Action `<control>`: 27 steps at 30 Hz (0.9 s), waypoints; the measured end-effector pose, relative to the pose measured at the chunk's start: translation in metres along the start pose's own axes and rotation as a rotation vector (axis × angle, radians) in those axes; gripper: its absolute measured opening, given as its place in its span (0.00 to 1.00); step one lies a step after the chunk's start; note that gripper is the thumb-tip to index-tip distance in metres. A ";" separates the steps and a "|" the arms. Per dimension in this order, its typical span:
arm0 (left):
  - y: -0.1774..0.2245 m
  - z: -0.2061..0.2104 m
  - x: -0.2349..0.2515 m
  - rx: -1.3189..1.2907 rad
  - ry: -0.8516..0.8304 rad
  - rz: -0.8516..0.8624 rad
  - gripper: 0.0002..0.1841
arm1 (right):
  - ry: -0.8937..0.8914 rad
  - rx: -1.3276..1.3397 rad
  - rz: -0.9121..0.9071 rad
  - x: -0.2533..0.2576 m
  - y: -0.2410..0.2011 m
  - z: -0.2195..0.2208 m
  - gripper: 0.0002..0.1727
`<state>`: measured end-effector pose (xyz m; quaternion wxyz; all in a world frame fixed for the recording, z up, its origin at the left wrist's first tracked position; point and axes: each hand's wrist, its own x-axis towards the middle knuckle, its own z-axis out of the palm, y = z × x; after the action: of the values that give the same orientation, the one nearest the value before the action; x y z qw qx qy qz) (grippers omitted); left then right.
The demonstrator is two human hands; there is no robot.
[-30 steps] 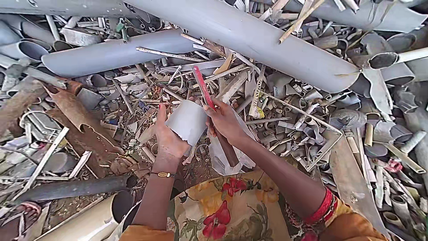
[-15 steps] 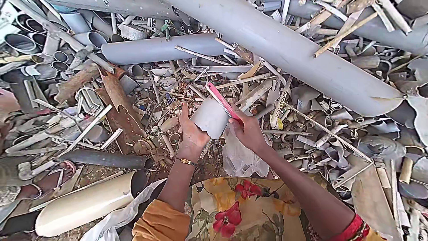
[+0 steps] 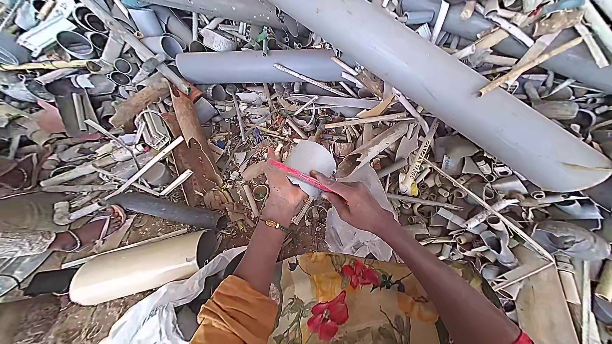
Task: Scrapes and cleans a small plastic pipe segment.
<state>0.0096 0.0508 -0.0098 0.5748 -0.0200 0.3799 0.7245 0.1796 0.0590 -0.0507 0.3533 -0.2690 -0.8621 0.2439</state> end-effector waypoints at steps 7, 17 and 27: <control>0.004 -0.002 0.003 -0.001 0.046 0.014 0.41 | 0.127 0.019 0.033 0.000 0.001 0.019 0.24; 0.003 0.004 0.009 -0.045 0.026 0.038 0.41 | 0.085 -0.111 0.092 -0.002 -0.021 0.023 0.27; 0.005 0.008 0.008 0.016 0.008 0.048 0.39 | 0.087 -0.080 0.146 -0.005 -0.034 0.023 0.28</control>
<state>0.0065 0.0616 -0.0051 0.5557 -0.0090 0.3884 0.7350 0.1551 0.0255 -0.0468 0.3608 -0.3555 -0.8330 0.2225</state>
